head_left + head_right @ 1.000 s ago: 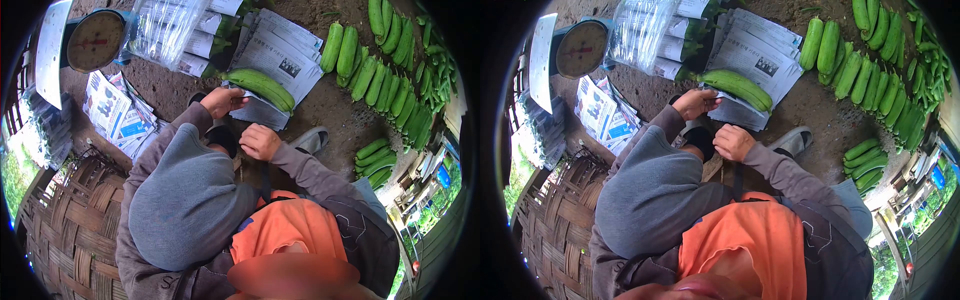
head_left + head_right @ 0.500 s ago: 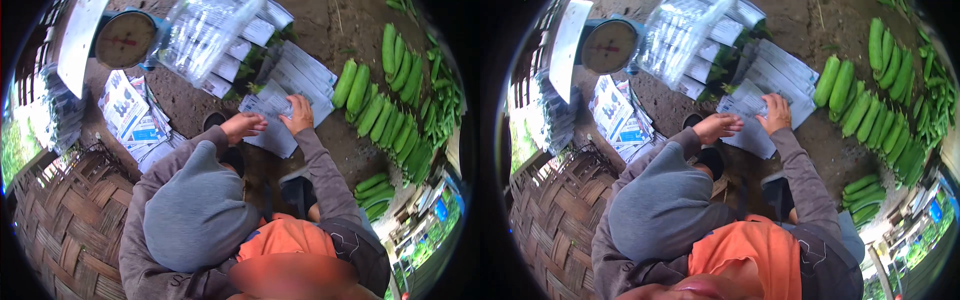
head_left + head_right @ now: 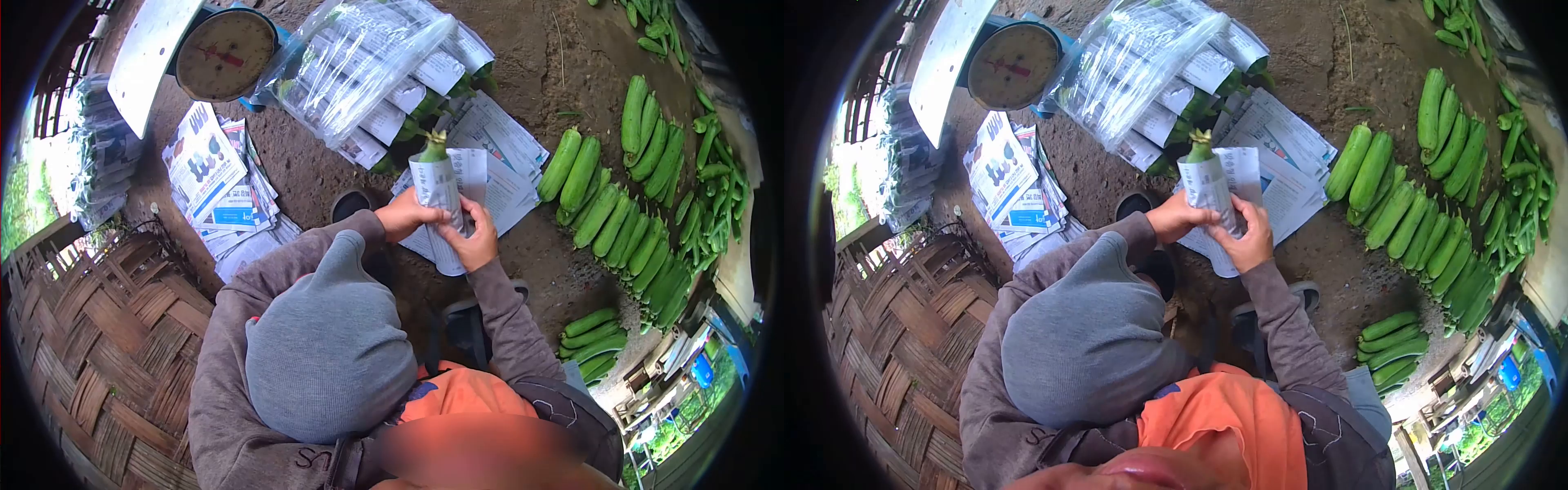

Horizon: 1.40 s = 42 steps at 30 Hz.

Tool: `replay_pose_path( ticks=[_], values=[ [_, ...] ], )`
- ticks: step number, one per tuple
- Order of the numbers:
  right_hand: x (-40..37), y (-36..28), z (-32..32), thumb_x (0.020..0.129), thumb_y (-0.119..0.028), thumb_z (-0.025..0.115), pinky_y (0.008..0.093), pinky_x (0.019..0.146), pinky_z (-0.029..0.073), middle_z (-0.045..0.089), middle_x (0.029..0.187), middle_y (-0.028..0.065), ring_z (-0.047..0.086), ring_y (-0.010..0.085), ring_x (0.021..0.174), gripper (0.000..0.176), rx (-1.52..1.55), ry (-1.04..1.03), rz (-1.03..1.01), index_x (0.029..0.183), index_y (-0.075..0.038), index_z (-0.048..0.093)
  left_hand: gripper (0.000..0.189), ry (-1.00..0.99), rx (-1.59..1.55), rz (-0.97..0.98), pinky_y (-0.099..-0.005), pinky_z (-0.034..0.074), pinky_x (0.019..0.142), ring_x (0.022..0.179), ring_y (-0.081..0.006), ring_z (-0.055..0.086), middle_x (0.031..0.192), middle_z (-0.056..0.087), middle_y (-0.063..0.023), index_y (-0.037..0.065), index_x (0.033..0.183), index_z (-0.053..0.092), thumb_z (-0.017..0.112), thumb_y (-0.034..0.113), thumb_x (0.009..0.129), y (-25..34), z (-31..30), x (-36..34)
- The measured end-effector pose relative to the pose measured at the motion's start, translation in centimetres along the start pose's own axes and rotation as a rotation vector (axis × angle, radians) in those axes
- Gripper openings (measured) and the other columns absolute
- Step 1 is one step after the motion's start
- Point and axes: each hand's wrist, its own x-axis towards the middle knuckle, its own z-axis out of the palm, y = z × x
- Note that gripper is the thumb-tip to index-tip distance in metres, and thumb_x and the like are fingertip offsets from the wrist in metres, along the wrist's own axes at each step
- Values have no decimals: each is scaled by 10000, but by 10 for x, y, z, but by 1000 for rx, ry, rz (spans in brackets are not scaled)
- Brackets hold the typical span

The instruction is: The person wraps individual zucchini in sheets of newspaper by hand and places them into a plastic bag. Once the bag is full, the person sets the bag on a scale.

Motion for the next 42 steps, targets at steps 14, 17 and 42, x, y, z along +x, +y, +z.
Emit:
replay_pose_path(
  ticks=[14,17,42],
  values=[
    [20,-41,11,752,-194,758,390,926,452,535,1219,227,559,321,1089,688,-38,123,-58,1309,54,438,508,418,166,206,-355,442,936,1064,-180,554,1138,575,-99,12,1236,448,695,110,804,32,30,17],
    [27,-56,9,677,-202,803,411,951,431,441,1312,246,493,344,1177,802,-314,202,-194,1317,55,395,595,358,30,140,-375,399,1000,1166,-202,490,1245,501,-129,3,1315,346,677,191,858,49,51,9],
    [273,-95,-119,712,-173,772,294,916,448,629,1134,123,592,161,1011,643,-43,-465,-113,1258,61,527,278,664,1771,492,-447,519,759,785,-384,649,792,659,-224,9,766,687,599,265,703,261,-25,138]
  ],
)
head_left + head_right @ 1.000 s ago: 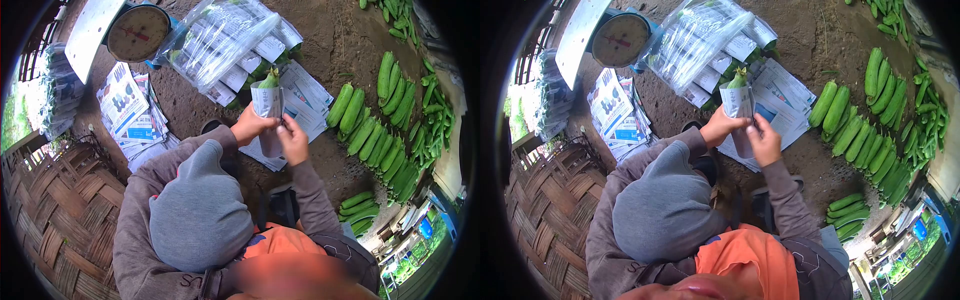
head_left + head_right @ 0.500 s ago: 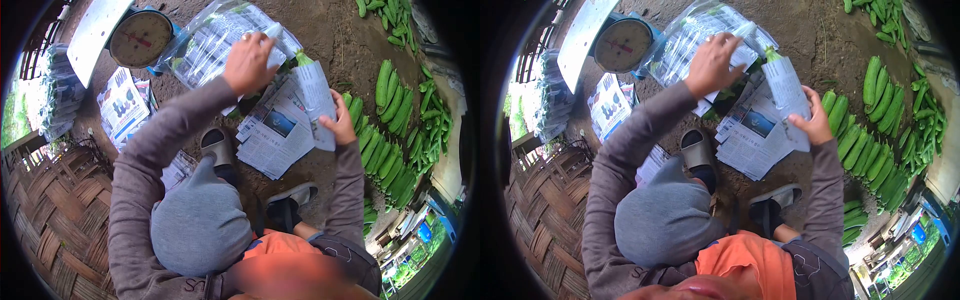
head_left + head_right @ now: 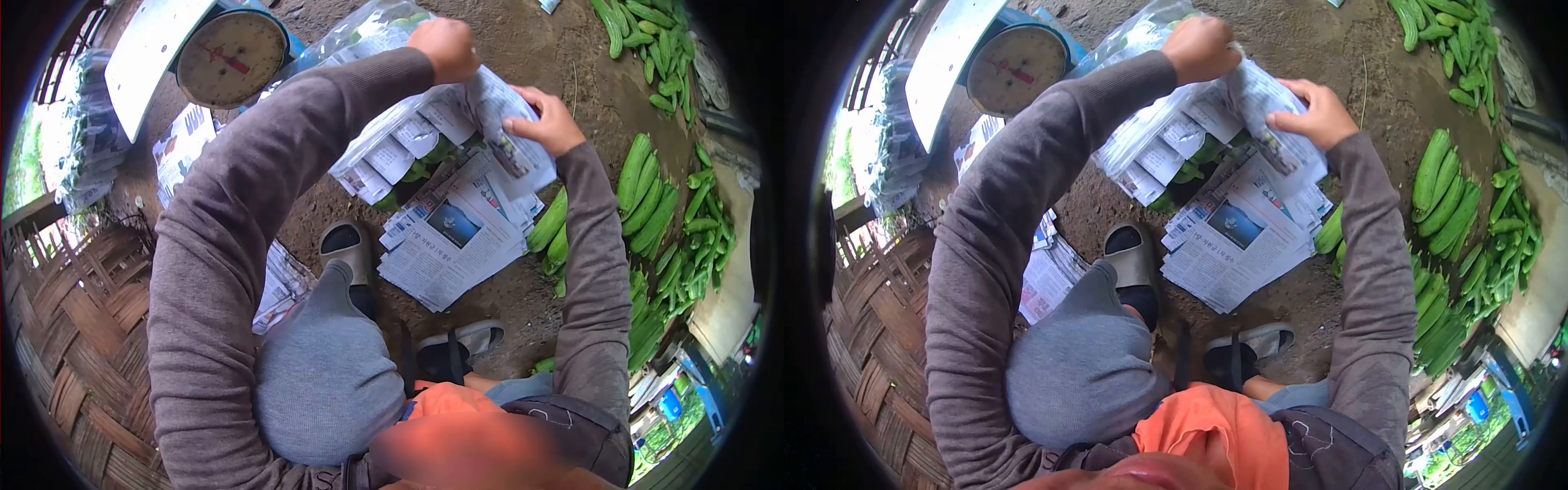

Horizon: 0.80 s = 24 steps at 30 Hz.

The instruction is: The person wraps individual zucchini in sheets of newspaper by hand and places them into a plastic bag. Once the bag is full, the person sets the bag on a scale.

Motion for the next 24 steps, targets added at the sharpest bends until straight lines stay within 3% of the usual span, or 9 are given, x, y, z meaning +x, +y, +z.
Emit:
replay_pose_path(
  ticks=[2,9,13,17,18,19,21,23,24],
  values=[
    [21,-13,13,715,-133,769,287,872,479,655,1087,120,622,158,949,594,35,11,-16,1237,49,553,249,54,26,13,-452,518,744,775,-383,647,778,654,-221,13,753,680,596,240,696,3,-2,2],
    [43,-12,17,757,-141,747,289,924,450,611,1179,101,585,147,1036,631,155,-33,87,1306,36,492,246,3,-33,-13,-429,524,791,844,-352,665,852,675,-211,24,807,706,603,222,704,2,-14,2],
    [28,-8,22,682,-245,801,296,864,481,650,1104,96,622,157,946,690,-118,6,18,1273,-8,535,270,-33,-81,-49,-423,520,809,870,-344,662,870,679,-204,44,836,714,606,255,706,-1,-17,5],
    [-9,-32,1,674,-230,802,302,883,470,647,1097,110,608,153,966,705,-108,-81,55,1264,35,521,258,-70,-104,-177,-427,518,817,860,-339,663,862,687,-188,49,841,713,608,263,742,-20,-10,10],
    [-28,-37,-8,675,-218,799,307,902,459,637,1108,118,599,153,982,696,-35,-119,37,1251,56,520,251,-257,-135,-278,-410,480,867,1022,-308,625,1136,645,-182,52,970,671,628,209,779,-27,-20,14],
    [-49,-40,-19,681,-209,792,303,919,448,626,1118,109,587,152,1002,685,-30,-97,65,1250,57,521,258,-80,-114,-160,-401,480,843,984,-310,629,1075,645,-192,37,993,653,613,183,784,-30,-19,6],
    [-91,-36,-35,680,-165,788,311,926,442,614,1129,89,581,147,1010,709,70,55,122,1281,56,485,278,275,-79,82,-383,480,797,906,-314,637,952,647,-213,5,1039,618,582,131,794,-23,-15,-18],
    [-121,-36,-38,658,-141,797,321,928,438,605,1142,109,585,176,1026,723,41,335,83,1277,43,473,296,399,-62,165,-398,512,802,856,-285,670,919,692,-157,36,964,690,668,268,782,3,-25,-38],
    [-129,-38,-38,643,-144,805,336,927,440,596,1141,120,581,206,1037,724,-329,537,-5,1265,24,474,362,60,-389,32,-384,494,846,943,-271,644,1013,675,-155,28,1064,655,665,285,809,23,-32,-52]
  ],
)
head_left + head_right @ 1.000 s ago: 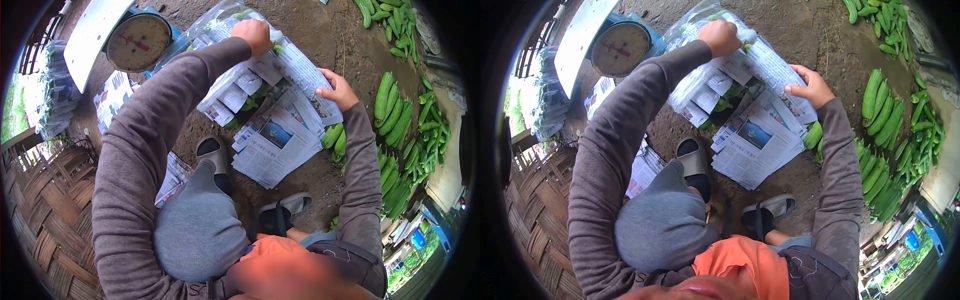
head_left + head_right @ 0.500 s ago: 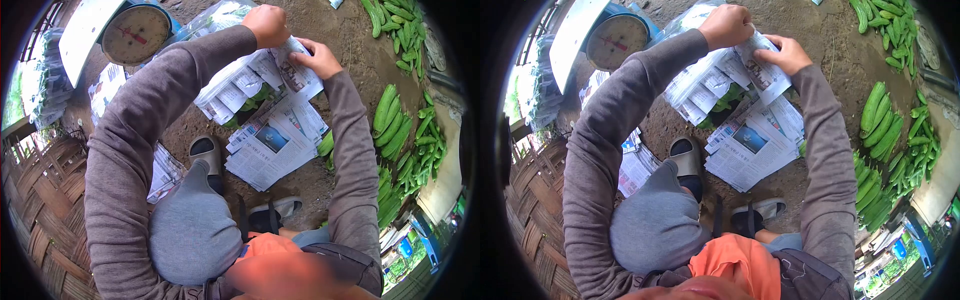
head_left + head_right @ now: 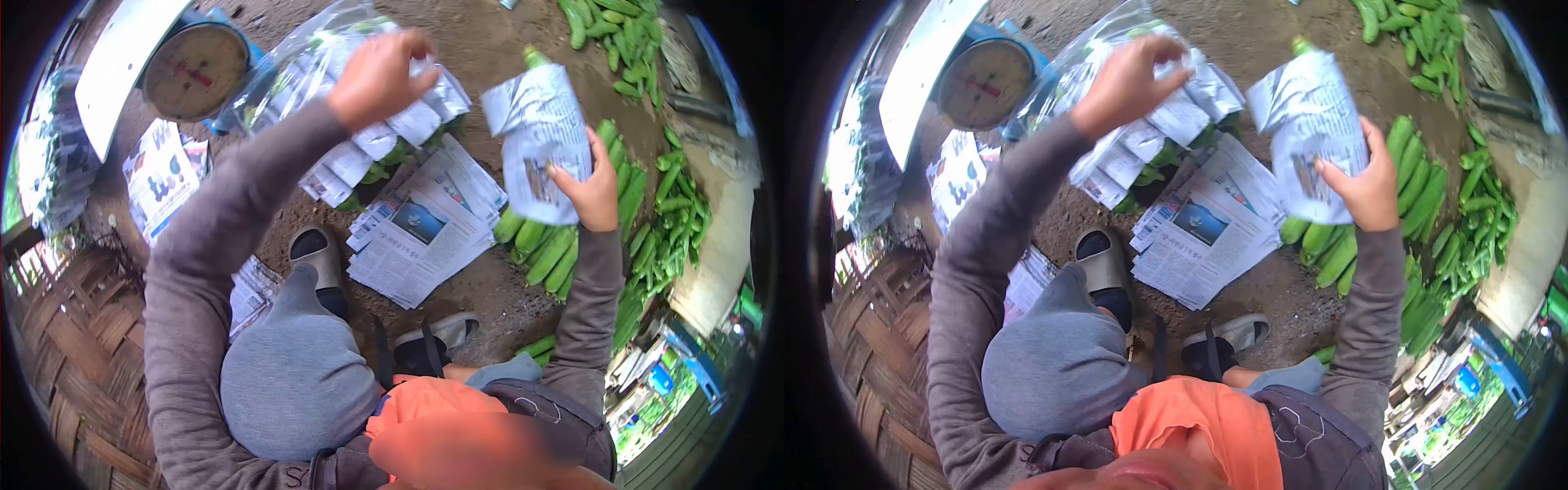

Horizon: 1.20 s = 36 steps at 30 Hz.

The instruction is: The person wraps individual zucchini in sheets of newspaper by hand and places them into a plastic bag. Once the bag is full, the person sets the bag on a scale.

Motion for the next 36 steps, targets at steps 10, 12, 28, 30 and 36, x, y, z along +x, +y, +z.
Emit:
replay_pose_path(
  ticks=[10,12,28,30,36],
  values=[
    [-41,-75,125,590,-57,748,436,841,436,527,1116,125,539,326,1024,681,-340,474,-438,1229,-101,518,408,7,-1482,-318,-330,469,899,975,-179,598,1088,611,-84,5,1199,496,613,254,897,78,53,-71],
    [-44,-81,136,580,-55,750,444,857,435,530,1109,127,539,330,1021,680,-217,417,-405,1220,-86,523,333,50,-1547,-382,-327,485,859,928,-171,608,1018,624,-74,6,1110,544,647,212,869,73,44,-77],
    [-31,-68,118,818,-202,704,358,947,403,517,1202,105,498,230,1123,504,255,251,-94,1254,-28,519,674,-105,-1474,-324,-374,455,940,1084,-217,561,1199,551,-137,-20,1304,376,725,235,787,41,10,-93],
    [-44,-76,123,824,-177,691,366,923,422,525,1174,123,514,256,1096,449,47,446,-244,1214,-9,543,656,-17,-1452,-389,-362,459,931,1077,-201,560,1184,558,-130,-11,1290,384,734,223,788,48,12,-93],
    [-54,-96,157,833,-293,703,393,942,424,503,1200,187,511,317,1119,611,332,213,-183,1289,27,450,599,59,-1293,-347,-334,460,921,1033,-168,579,1133,589,-82,10,1243,436,764,125,756,50,19,-95]
  ],
)
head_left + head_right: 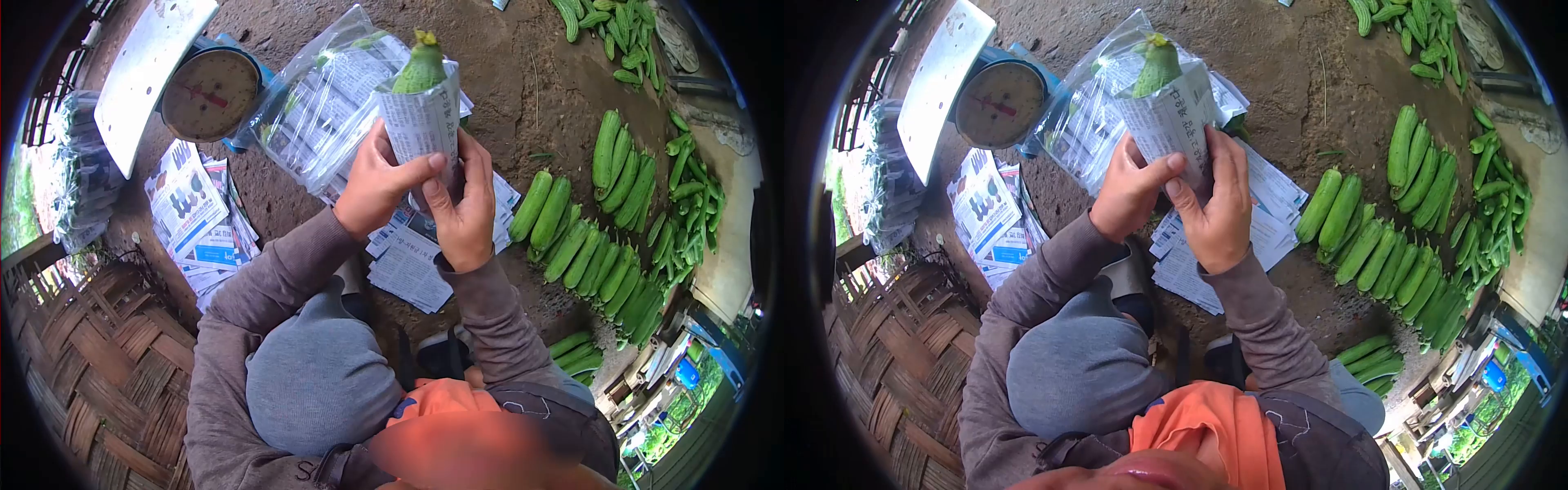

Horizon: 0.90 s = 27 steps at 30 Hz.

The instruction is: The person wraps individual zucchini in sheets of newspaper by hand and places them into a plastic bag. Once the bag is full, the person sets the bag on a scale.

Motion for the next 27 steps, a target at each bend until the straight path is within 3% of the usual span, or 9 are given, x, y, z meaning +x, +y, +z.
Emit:
replay_pose_path(
  ticks=[7,9,10,13,17,18,22,25,27],
  values=[
    [5,19,-10,679,-246,850,358,923,453,542,1203,115,543,213,1107,792,608,-312,280,1308,-8,432,632,-154,-30,-73,-338,439,945,1079,-167,550,1180,554,-84,6,1247,479,799,161,724,7,-11,-8],
    [7,25,-17,680,-210,843,353,913,459,567,1170,100,564,204,1078,762,513,-327,279,1297,-17,441,638,-133,73,-56,-360,424,971,1153,-188,510,1270,502,-117,3,1246,501,806,182,716,7,-8,-8],
    [8,27,-19,680,-193,839,350,908,463,580,1154,92,574,199,1063,747,466,-332,278,1292,-22,445,701,-117,245,19,-377,383,1015,1266,-223,406,1386,375,-165,-11,1259,520,833,244,687,0,-11,-4],
    [4,32,-21,677,-146,819,347,907,461,595,1130,93,577,189,1053,708,379,-337,320,1274,-21,459,774,-59,1150,471,-385,356,1035,1326,-249,316,1423,292,-195,-9,1276,524,860,295,648,8,-21,5],
    [13,29,-34,719,-148,744,339,915,448,588,1124,106,569,191,1052,643,478,-544,297,1281,-6,463,960,-82,335,-13,-387,352,1045,1231,-252,445,1336,421,-191,-85,1364,368,869,302,642,19,-5,4],
    [14,31,-37,734,-164,718,339,927,440,582,1126,116,562,191,1055,668,444,-571,287,1311,2,425,919,-122,247,-125,-351,427,978,1101,-214,544,1244,512,-161,-114,1348,310,841,242,688,17,-3,6],
    [9,40,-35,688,-153,773,339,937,437,577,1149,120,556,193,1065,789,431,-460,427,1353,-30,366,590,-16,35,-170,-311,520,817,970,-173,592,1129,557,-121,-28,1184,387,772,103,757,-2,9,11],
    [4,46,-37,644,-151,824,335,954,428,559,1193,131,543,201,1100,874,192,-354,375,1367,-56,343,442,121,-2,-54,-315,519,813,891,-161,630,1047,622,-85,-12,1164,495,728,86,800,-22,23,21],
    [9,43,-44,616,-154,854,333,967,421,545,1221,138,532,205,1124,907,-23,-300,319,1364,-69,348,443,139,-65,-75,-343,504,860,937,-172,611,1041,605,-94,5,1154,451,719,71,807,-20,32,26]
  ],
)
